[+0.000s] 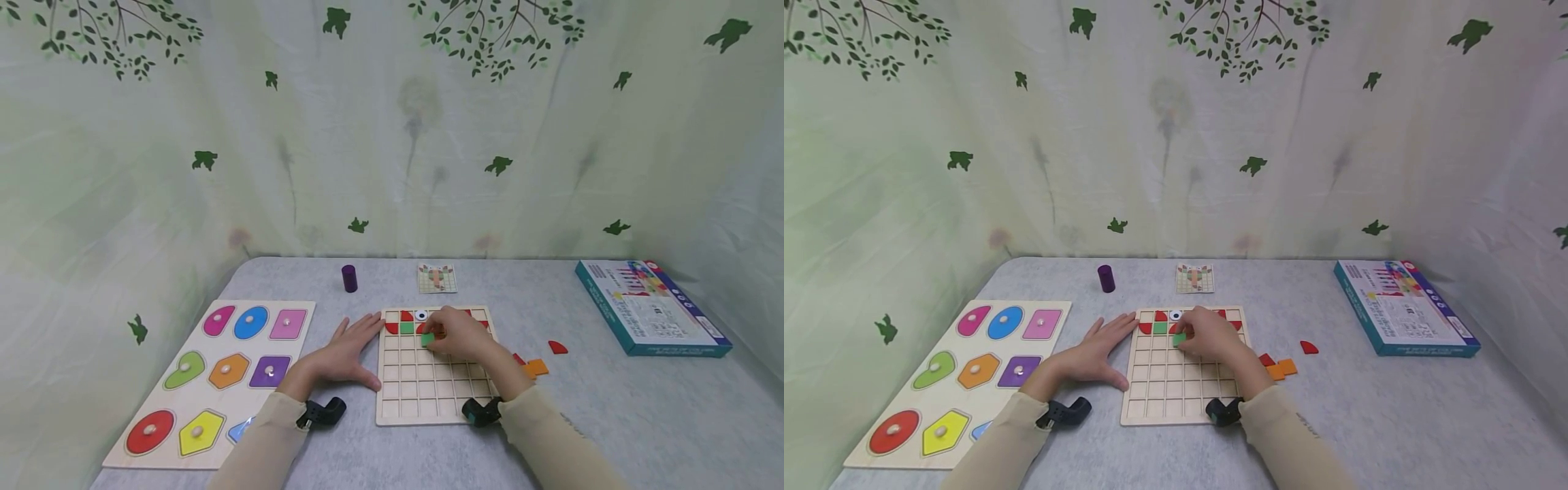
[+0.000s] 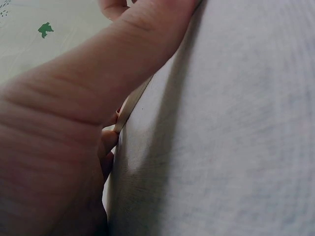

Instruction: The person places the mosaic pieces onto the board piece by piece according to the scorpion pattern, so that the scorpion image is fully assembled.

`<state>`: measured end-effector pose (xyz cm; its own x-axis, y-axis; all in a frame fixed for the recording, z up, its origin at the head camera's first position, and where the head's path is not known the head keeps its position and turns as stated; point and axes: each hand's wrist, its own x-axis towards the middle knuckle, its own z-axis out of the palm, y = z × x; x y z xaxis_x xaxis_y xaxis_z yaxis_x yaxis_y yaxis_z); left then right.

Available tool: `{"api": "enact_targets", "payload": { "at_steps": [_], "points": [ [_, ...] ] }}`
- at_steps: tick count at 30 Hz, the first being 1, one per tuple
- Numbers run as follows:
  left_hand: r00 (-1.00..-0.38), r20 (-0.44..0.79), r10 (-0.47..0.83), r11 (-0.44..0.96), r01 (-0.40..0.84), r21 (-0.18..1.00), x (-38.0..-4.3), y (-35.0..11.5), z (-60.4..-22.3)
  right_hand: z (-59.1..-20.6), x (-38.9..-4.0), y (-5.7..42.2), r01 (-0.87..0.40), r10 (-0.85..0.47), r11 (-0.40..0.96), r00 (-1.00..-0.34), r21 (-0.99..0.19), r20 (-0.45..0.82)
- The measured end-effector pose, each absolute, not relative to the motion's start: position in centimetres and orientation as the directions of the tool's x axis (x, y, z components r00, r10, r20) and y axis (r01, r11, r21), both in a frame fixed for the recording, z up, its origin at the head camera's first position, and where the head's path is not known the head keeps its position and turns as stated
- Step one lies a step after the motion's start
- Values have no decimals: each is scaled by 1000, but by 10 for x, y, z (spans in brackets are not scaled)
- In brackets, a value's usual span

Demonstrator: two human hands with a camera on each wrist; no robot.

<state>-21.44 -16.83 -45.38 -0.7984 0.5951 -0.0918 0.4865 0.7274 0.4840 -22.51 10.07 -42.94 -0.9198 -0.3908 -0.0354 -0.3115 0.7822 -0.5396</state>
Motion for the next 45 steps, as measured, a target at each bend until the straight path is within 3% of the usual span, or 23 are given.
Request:
{"api": "enact_targets", "payload": {
  "at_steps": [13,26,45],
  "points": [
    [-801,-109,588,738,477,478,-215,-169,-454,-432,-226,95,-311,-377,804,-926,-507,-31],
    [-797,-86,598,721,488,492,-215,-169,-454,-430,-221,97,-273,-385,737,-921,-618,-53],
    [-800,-99,592,731,481,484,-216,-168,-456,-422,-210,143,-447,-532,635,-844,-631,62]
  ]
}}
